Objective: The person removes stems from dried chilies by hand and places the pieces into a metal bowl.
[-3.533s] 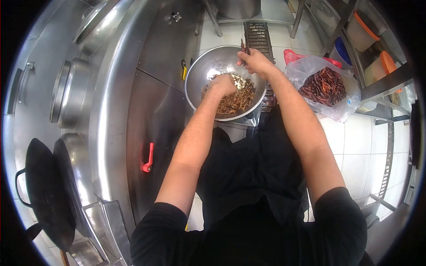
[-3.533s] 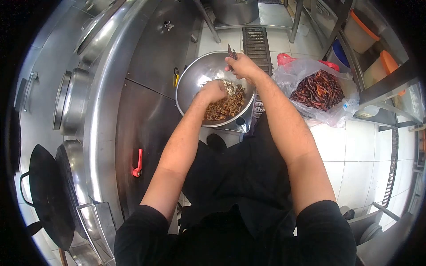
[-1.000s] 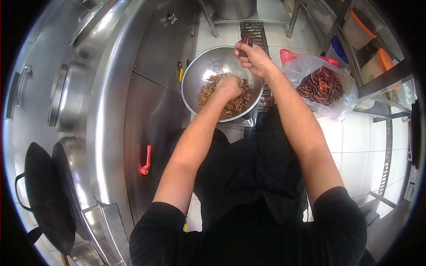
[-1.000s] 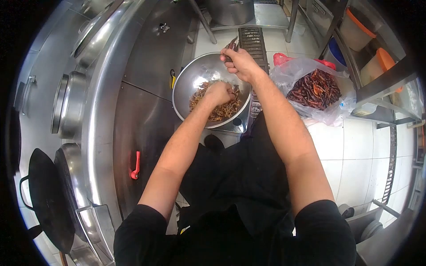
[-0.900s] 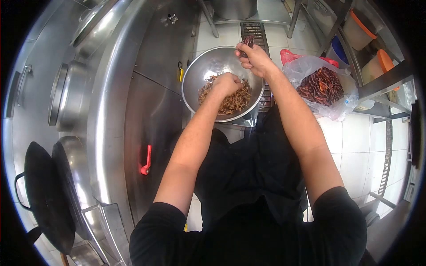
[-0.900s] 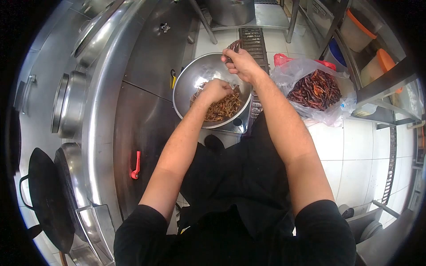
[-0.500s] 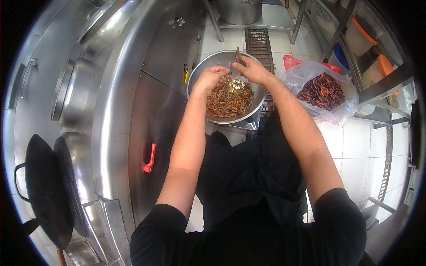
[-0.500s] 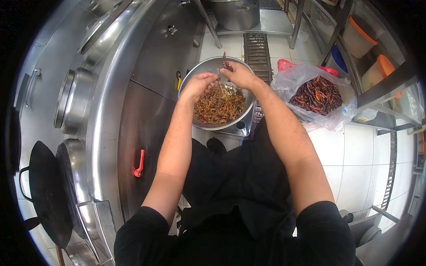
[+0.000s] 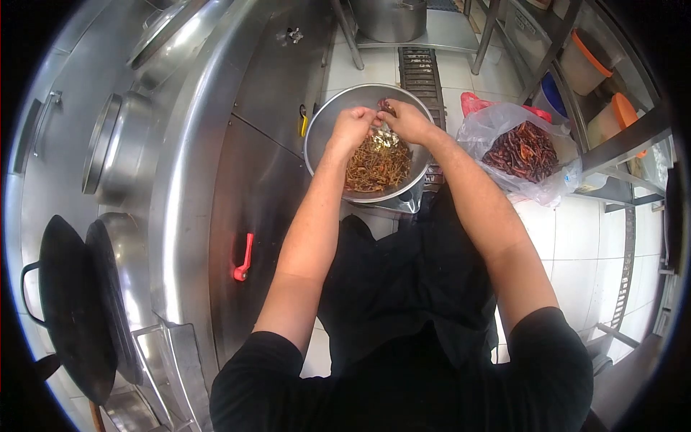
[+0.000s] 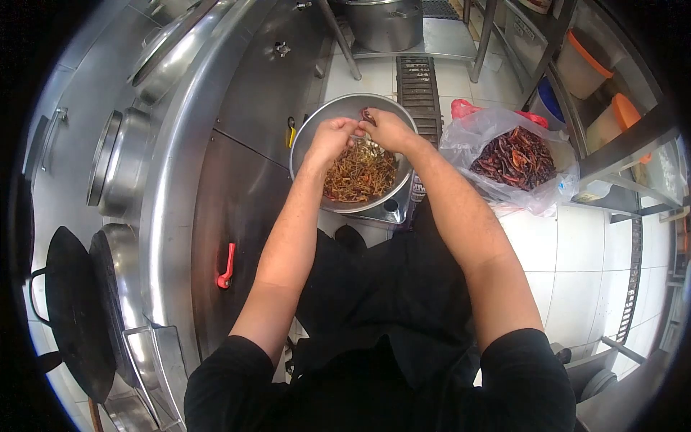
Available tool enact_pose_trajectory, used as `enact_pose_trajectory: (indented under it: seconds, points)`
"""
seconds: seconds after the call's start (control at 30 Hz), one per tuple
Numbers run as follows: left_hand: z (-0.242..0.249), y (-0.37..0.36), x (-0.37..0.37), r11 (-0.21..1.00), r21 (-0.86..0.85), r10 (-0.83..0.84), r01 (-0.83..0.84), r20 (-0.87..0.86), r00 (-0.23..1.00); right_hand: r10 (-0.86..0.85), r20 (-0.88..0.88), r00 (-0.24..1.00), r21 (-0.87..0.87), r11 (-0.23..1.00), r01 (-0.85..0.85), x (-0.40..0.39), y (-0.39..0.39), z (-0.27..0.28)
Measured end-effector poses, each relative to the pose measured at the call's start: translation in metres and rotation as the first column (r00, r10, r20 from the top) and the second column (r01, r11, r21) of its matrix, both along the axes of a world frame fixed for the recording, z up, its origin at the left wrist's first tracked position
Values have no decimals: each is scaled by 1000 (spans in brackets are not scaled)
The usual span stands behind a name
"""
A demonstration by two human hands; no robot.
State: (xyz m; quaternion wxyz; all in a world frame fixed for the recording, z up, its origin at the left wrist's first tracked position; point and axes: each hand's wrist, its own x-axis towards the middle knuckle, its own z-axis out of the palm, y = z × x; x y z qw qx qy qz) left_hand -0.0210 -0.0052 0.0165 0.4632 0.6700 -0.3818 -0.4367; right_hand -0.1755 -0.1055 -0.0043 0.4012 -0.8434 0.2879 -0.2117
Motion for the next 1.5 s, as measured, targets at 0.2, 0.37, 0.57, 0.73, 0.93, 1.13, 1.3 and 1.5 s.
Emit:
enact_pose_trajectory:
  seconds: [0.2, 0.37, 0.57, 0.73, 0.93, 1.13, 1.3, 1.5]
  points:
    - [-20, -5, -5, 993, -119, -2, 16, 118, 993, -81, -53, 995, -204, 976, 68, 1, 7, 5]
    - [-17, -3, -7, 995, -94, 18, -17, 11, 1000, -83, 5, 997, -204, 976, 82, 5, 9, 8]
    - [-12, -2, -8, 999, -48, -8, 4, -70, 997, -73, 189, 979, 13, 997, 72, 4, 3, 3]
    - [-23, -5, -3, 1000, -11, -5, 4, -44, 999, -39, 55, 998, -169, 984, 48, -2, 11, 23]
    - [-11, 1, -4, 967, 226, -129, -119, 834, 537, -64, 42, 997, -221, 973, 72, -3, 3, 22]
    - [-30, -19, 6, 991, -137, 5, 5, 71, 997, 39, -59, 998, -147, 988, -47, -14, -9, 8]
    - [10, -11, 4, 985, -167, 16, -43, -161, 987, 98, -31, 995, -73, 992, -100, -9, -11, 12]
    - [-5, -18, 12, 924, -295, 183, -244, -220, 958, 119, -5, 993, -120, 986, -118, -7, -7, 14]
